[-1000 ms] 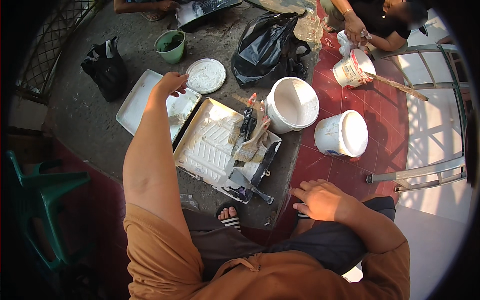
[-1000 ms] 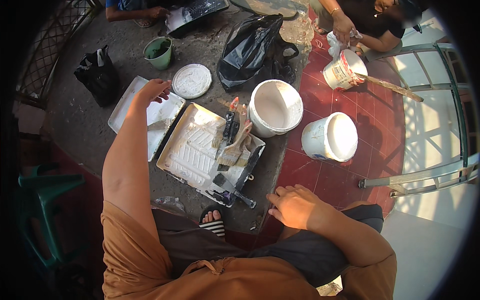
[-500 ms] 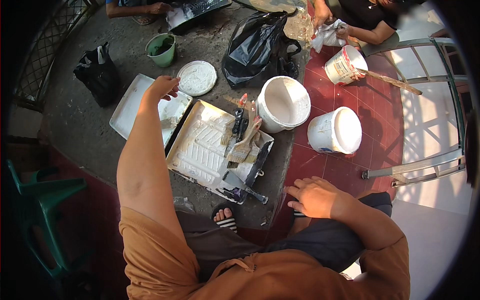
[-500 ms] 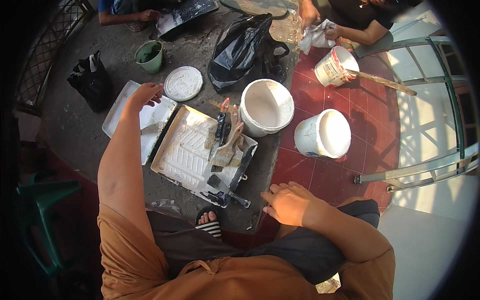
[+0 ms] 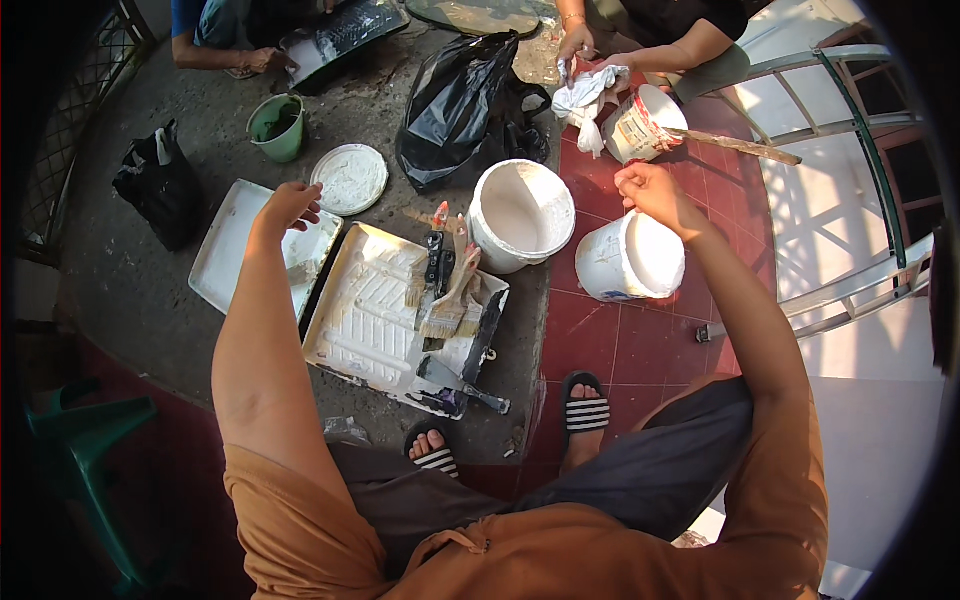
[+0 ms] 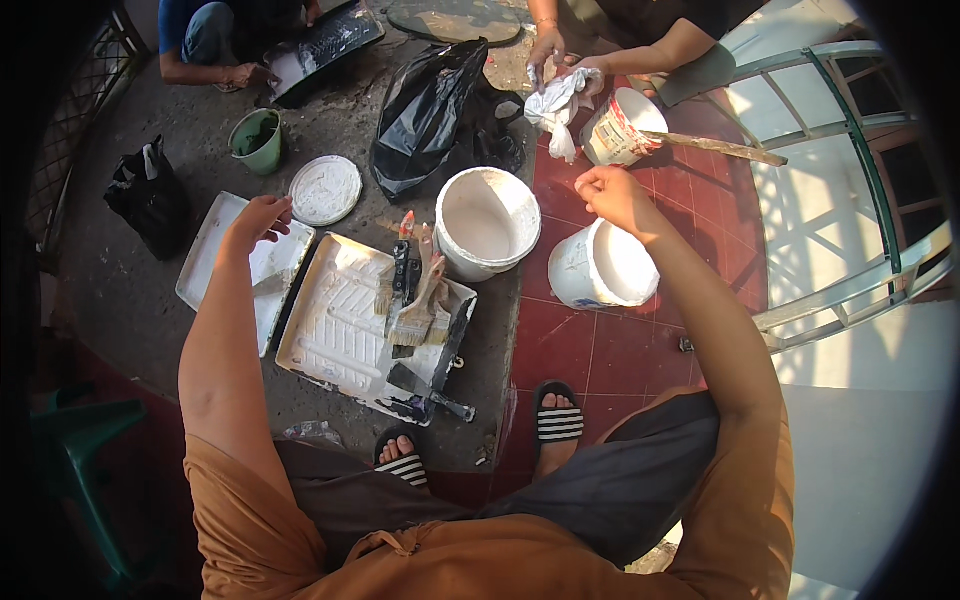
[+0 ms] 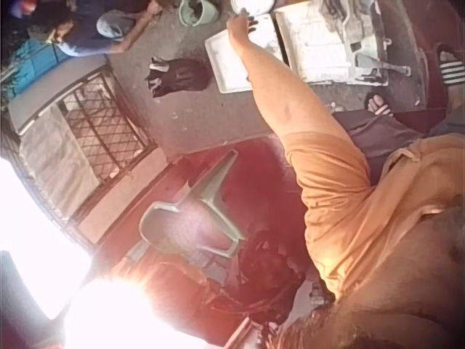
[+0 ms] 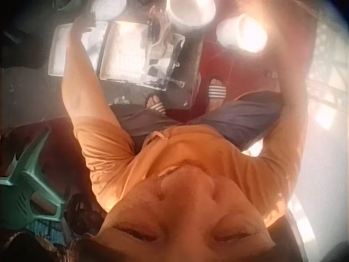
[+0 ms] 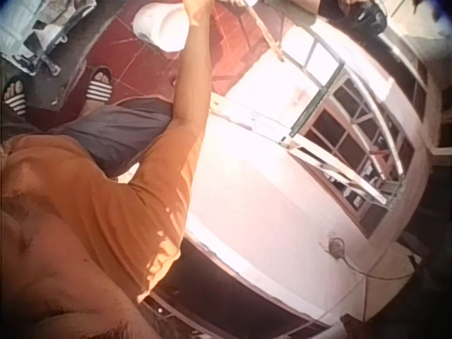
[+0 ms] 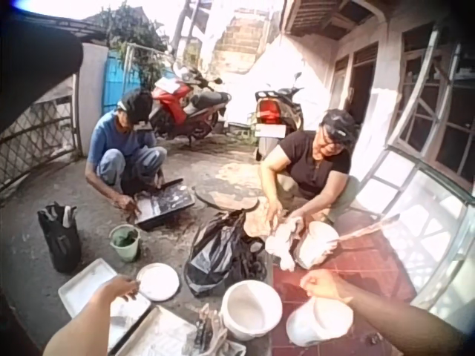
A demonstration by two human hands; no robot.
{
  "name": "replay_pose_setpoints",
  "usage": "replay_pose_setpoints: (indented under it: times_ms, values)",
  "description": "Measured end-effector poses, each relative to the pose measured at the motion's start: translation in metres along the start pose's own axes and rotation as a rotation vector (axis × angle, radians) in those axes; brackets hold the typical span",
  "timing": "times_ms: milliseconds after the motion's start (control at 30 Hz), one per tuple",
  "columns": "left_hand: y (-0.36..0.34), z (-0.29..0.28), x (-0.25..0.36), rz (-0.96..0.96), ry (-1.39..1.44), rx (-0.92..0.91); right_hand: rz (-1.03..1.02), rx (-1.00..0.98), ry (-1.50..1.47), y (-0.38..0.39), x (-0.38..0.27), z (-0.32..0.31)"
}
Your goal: The person pours white paint between buckets and stirs the mixture using a putty knife before handling a white plastic bag.
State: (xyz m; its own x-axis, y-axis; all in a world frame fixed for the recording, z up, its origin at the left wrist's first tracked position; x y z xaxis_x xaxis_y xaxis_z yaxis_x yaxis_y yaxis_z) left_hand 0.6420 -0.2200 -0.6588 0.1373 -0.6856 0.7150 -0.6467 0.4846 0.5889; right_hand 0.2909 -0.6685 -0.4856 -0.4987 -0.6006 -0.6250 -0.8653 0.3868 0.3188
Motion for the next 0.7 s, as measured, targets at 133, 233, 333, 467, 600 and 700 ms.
replay_pose_setpoints:
  times_ms: [133,233,333,467,600,700]
  values:
    - [-0.007,0.008,0.011,0.020,0.000,0.009,0.340,0.335,-0.352,-0.053,0.071,-0.012]
    - [-0.003,0.007,0.007,-0.011,0.000,0.018,0.413,0.420,-0.545,-0.082,0.093,0.026]
    - [-0.010,0.016,0.002,-0.035,-0.016,-0.030,0.480,0.530,-0.442,-0.111,0.136,0.041]
    - [0.003,-0.006,-0.018,-0.069,-0.058,0.031,0.402,0.580,-0.060,-0.159,0.135,0.058]
    - [-0.010,0.009,0.004,-0.043,-0.064,0.015,0.240,0.746,-0.142,-0.208,0.199,-0.006]
    - [0.024,-0.025,-0.026,-0.146,-0.136,0.109,0.294,0.607,-0.259,-0.240,0.170,0.067]
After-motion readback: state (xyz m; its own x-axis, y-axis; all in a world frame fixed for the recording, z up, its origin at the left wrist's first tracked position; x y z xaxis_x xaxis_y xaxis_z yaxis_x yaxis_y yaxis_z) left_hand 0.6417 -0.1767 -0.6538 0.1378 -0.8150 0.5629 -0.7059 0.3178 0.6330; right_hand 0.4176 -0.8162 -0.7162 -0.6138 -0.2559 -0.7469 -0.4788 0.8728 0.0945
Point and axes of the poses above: each hand's wrist, its own y-axis away from the middle knuckle, its own z-axis out of the palm, x = y × z, the point moved 8 cm from there along -y, towards the middle knuckle, and after that the axes turned 3 degrees about -x, right-handed, at the moved point
